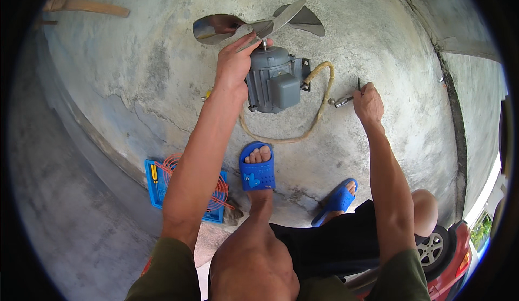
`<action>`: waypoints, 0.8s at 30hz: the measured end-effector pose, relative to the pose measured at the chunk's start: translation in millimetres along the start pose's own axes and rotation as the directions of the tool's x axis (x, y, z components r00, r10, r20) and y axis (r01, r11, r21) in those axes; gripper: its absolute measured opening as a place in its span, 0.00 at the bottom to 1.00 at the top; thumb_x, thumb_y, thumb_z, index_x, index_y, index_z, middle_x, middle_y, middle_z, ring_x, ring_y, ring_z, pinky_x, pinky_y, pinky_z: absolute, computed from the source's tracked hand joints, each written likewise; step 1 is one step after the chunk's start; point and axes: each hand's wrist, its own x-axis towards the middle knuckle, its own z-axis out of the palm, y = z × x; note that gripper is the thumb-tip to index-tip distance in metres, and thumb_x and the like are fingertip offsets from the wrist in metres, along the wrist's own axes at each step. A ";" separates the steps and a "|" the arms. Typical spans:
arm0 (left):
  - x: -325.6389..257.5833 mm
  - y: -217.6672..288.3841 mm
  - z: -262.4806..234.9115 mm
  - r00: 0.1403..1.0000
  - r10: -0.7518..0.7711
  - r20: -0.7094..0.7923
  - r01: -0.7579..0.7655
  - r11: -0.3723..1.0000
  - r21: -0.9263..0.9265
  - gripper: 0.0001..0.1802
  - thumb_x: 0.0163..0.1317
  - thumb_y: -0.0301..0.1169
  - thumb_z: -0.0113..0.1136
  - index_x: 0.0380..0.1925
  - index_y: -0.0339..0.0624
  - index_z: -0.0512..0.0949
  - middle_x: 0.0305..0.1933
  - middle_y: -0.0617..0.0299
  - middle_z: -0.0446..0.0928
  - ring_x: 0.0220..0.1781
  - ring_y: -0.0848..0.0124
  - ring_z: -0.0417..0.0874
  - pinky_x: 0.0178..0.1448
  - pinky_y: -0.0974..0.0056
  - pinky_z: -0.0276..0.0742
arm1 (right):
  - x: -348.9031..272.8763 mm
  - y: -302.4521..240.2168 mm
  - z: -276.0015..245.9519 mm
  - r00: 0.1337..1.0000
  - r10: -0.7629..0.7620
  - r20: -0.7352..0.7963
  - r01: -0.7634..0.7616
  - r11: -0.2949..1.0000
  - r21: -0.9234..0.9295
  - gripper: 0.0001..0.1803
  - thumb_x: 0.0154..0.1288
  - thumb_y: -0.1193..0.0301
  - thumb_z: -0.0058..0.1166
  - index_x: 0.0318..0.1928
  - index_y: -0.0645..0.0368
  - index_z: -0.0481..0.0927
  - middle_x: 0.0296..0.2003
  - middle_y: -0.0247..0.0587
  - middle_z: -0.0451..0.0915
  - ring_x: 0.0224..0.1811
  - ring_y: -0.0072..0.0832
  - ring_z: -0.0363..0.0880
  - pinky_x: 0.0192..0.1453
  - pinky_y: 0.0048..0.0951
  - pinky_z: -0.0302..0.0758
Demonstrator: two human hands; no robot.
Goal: The person unpacks a motor and fan blades from a plastic bag, then sits on the floor to assemble them. They attach the blades to the motor shaft and tighten the connection using a wrench.
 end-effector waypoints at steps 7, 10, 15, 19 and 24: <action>-3.6 2.8 14.9 0.998 -0.023 -0.050 0.023 1.000 0.002 0.15 0.78 0.26 0.62 0.62 0.40 0.83 0.47 0.56 0.91 0.47 0.69 0.90 0.52 0.60 0.88 | -22.9 -14.7 -96.1 0.987 0.138 -0.080 -0.008 0.544 0.839 0.08 0.80 0.72 0.55 0.49 0.66 0.76 0.31 0.45 0.88 0.24 0.23 0.81 0.29 0.26 0.78; -4.0 5.7 5.0 0.997 -0.022 -0.079 0.021 1.000 -0.018 0.15 0.78 0.25 0.61 0.62 0.40 0.83 0.47 0.55 0.91 0.47 0.69 0.90 0.52 0.60 0.88 | -41.7 -73.1 -145.9 0.990 -0.091 -0.109 0.134 0.342 0.930 0.15 0.83 0.68 0.57 0.58 0.67 0.83 0.37 0.43 0.91 0.30 0.22 0.85 0.38 0.25 0.82; 1.7 1.7 7.6 1.000 -0.028 -0.009 0.028 0.999 -0.018 0.15 0.79 0.25 0.60 0.62 0.38 0.82 0.47 0.56 0.91 0.48 0.69 0.91 0.52 0.60 0.88 | -48.6 -135.2 -157.9 0.946 -0.320 0.059 0.028 0.261 0.965 0.11 0.81 0.68 0.60 0.47 0.66 0.86 0.37 0.43 0.92 0.31 0.22 0.86 0.40 0.26 0.83; -3.1 2.8 16.2 1.000 0.026 0.006 -0.026 1.000 0.015 0.14 0.79 0.27 0.61 0.60 0.37 0.83 0.47 0.55 0.90 0.47 0.70 0.91 0.52 0.61 0.88 | -44.1 -159.9 -139.6 0.954 -0.291 0.069 0.020 0.293 0.956 0.11 0.81 0.70 0.58 0.45 0.67 0.86 0.37 0.44 0.92 0.31 0.23 0.87 0.38 0.28 0.85; -4.8 1.5 15.7 0.999 0.037 0.003 -0.037 0.999 0.026 0.14 0.79 0.32 0.65 0.58 0.36 0.85 0.47 0.55 0.90 0.46 0.69 0.91 0.50 0.62 0.88 | -41.6 -171.7 -125.9 0.965 -0.244 0.100 -0.028 0.282 0.959 0.12 0.81 0.70 0.57 0.44 0.68 0.85 0.38 0.48 0.92 0.31 0.25 0.88 0.36 0.29 0.86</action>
